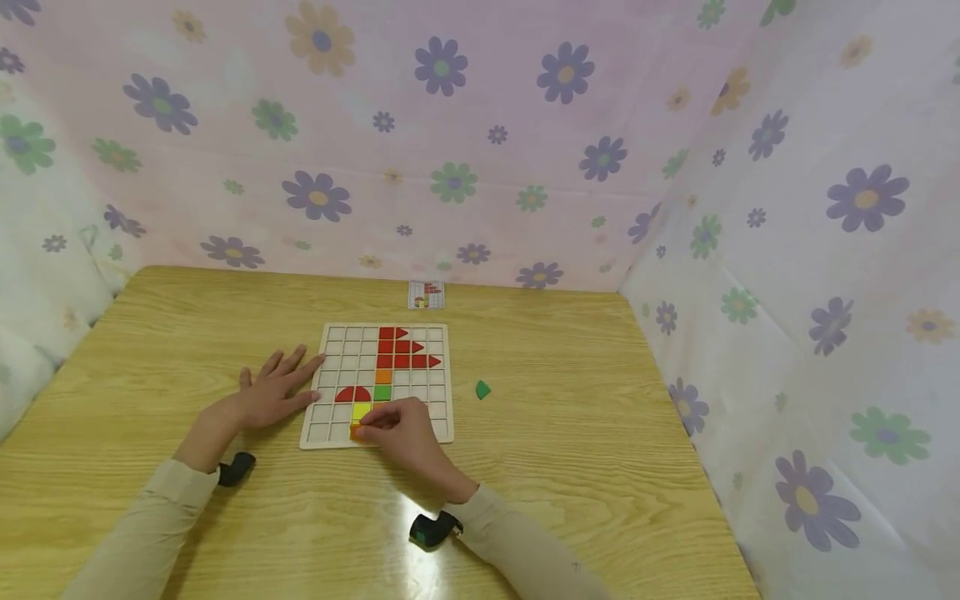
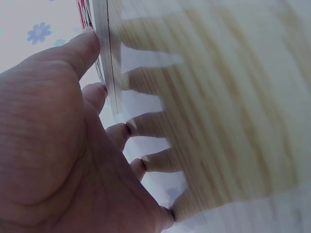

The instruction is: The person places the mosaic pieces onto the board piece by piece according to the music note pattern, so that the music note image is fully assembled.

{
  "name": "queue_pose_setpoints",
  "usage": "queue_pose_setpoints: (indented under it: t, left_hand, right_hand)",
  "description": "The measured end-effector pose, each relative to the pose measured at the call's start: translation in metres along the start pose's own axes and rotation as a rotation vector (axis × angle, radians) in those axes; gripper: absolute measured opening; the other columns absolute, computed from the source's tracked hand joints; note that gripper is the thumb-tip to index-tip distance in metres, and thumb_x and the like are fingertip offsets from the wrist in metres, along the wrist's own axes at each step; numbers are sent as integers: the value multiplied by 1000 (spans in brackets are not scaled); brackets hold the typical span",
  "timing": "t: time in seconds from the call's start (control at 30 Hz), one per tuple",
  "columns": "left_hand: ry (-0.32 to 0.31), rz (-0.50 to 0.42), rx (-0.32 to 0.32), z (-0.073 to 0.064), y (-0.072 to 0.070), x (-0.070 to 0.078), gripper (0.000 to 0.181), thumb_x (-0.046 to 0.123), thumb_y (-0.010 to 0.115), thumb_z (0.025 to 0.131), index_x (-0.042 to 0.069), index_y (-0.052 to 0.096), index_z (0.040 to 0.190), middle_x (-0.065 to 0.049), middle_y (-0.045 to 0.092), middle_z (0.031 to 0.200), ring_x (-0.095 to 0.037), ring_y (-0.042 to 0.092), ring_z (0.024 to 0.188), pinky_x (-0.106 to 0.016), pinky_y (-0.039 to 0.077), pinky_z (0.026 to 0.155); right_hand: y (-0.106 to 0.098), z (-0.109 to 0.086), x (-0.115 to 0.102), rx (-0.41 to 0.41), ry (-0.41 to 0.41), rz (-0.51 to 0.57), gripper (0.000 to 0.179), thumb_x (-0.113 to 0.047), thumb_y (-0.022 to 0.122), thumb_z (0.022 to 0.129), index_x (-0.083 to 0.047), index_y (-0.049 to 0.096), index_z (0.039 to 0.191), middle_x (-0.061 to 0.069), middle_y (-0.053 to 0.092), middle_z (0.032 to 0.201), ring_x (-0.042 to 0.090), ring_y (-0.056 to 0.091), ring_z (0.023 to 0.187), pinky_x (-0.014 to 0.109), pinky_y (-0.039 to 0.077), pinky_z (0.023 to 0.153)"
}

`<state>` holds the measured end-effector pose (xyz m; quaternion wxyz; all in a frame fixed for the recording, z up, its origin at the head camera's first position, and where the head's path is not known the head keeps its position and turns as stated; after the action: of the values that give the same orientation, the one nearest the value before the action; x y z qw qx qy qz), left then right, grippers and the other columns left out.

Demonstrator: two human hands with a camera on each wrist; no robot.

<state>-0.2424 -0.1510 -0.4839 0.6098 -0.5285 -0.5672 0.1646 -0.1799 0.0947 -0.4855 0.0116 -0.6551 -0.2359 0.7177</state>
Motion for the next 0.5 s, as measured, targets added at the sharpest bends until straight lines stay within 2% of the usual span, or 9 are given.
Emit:
queue_pose_setpoints:
  t: [0.17, 0.3, 0.5]
  left_hand:
    - [-6, 7, 2, 0, -2, 0, 70, 46, 49, 106, 16, 23, 164, -25, 5, 169, -57, -5, 150, -85, -8, 104]
    - [-8, 7, -3, -1, -2, 0, 70, 46, 49, 106, 16, 23, 164, -25, 4, 169, -57, -5, 151, -85, -8, 104]
    - [-6, 3, -5, 0, 0, 0, 70, 48, 49, 106, 16, 23, 164, -25, 4, 169, -57, -5, 151, -85, -9, 103]
  right_hand:
    - [5, 16, -5, 47, -27, -84, 5, -12, 80, 90, -8, 80, 88, 1, 75, 82, 5, 59, 61, 19, 49, 58]
    - [9, 28, -5, 48, -14, -115, 6, -14, 79, 91, -9, 78, 88, -1, 73, 79, 6, 53, 52, 19, 45, 50]
    - [14, 37, -9, 44, -42, -183, 6, -14, 79, 91, -8, 79, 89, 0, 75, 84, 5, 52, 59, 19, 43, 54]
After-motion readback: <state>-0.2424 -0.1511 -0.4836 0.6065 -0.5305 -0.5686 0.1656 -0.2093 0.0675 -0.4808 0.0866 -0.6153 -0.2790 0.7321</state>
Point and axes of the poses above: each hand's wrist, its own z-axis towards the middle knuckle, its own y-axis out of the palm, x = y × z, the point moved 3 cm from there along z, towards the middle knuckle
